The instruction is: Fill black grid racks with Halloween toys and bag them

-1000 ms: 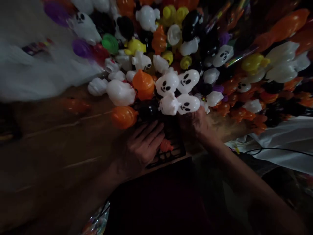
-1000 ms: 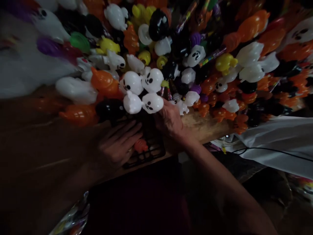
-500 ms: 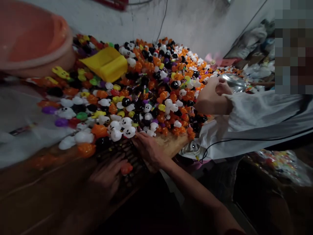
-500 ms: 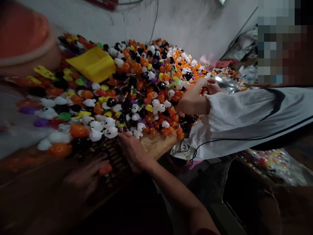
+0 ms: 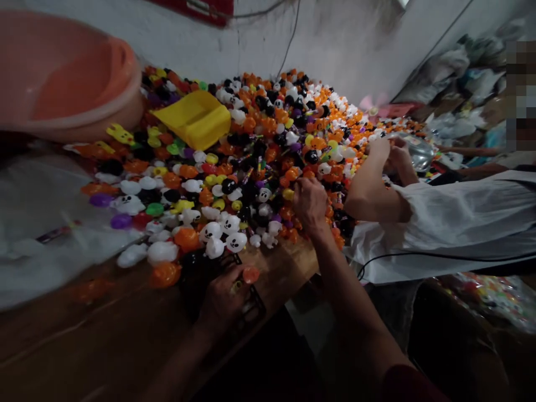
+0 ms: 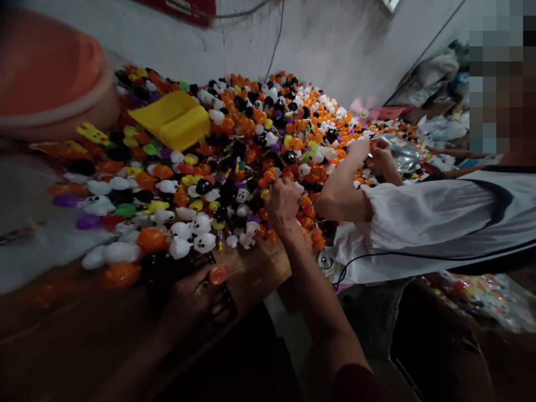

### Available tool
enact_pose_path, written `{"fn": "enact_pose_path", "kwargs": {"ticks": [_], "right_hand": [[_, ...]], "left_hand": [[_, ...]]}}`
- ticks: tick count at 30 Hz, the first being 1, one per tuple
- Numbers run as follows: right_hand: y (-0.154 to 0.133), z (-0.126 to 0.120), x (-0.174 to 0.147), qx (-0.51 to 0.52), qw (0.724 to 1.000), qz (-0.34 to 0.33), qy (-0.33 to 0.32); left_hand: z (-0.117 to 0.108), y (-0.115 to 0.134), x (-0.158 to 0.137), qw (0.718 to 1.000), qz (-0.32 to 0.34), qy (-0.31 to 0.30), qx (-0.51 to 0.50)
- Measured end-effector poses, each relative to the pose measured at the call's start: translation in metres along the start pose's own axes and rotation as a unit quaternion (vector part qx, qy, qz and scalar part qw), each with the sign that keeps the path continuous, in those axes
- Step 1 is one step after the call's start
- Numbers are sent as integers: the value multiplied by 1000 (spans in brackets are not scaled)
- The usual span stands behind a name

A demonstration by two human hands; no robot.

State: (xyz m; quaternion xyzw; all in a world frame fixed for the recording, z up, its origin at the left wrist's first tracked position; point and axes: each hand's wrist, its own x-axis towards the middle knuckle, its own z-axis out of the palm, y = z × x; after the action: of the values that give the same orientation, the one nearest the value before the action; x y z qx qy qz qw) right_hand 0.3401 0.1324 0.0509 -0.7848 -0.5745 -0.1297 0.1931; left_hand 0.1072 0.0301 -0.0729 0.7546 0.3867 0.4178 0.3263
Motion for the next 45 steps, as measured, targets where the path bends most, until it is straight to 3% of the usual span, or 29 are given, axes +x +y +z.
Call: {"fn": "enact_pose_path", "kwargs": {"ticks": [6,13,17,21,24,27,31,35,37,39,42,45], "right_hand": [[11,10,43,-7,997,35,71],[2,25,83,-72,993,90,-3],[-5,32,96,-29,994,106,25],[-12,28,94,-1,997,67,41],[-13,28,65,46,995,-23,79],[-8,32,9,169,977,-105,71],[5,34,-86,296,953,-70,-5],[12,35,-153,345,934,-43,-81],[9,35,-172,366,923,-49,-109],[-1,34,-185,391,909,-61,-132],[-29,36,-197,445,878,-105,-141],[-65,42,-198,495,846,-137,-142]], "left_hand": [[1,1,3,999,-31,-3,-12],[12,-4,-4,998,-59,16,-19],[17,-12,-3,1000,-18,20,-12],[9,-5,4,1000,-1,12,5],[1,3,7,999,-30,9,27],[-1,-1,8,999,-18,11,35],[-2,3,7,999,-5,-10,45],[-14,39,2,993,104,16,58],[-28,55,-10,983,160,18,89],[-47,59,-27,974,166,35,150],[-78,44,-58,955,75,84,276],[-96,18,-81,949,31,66,308]]}}
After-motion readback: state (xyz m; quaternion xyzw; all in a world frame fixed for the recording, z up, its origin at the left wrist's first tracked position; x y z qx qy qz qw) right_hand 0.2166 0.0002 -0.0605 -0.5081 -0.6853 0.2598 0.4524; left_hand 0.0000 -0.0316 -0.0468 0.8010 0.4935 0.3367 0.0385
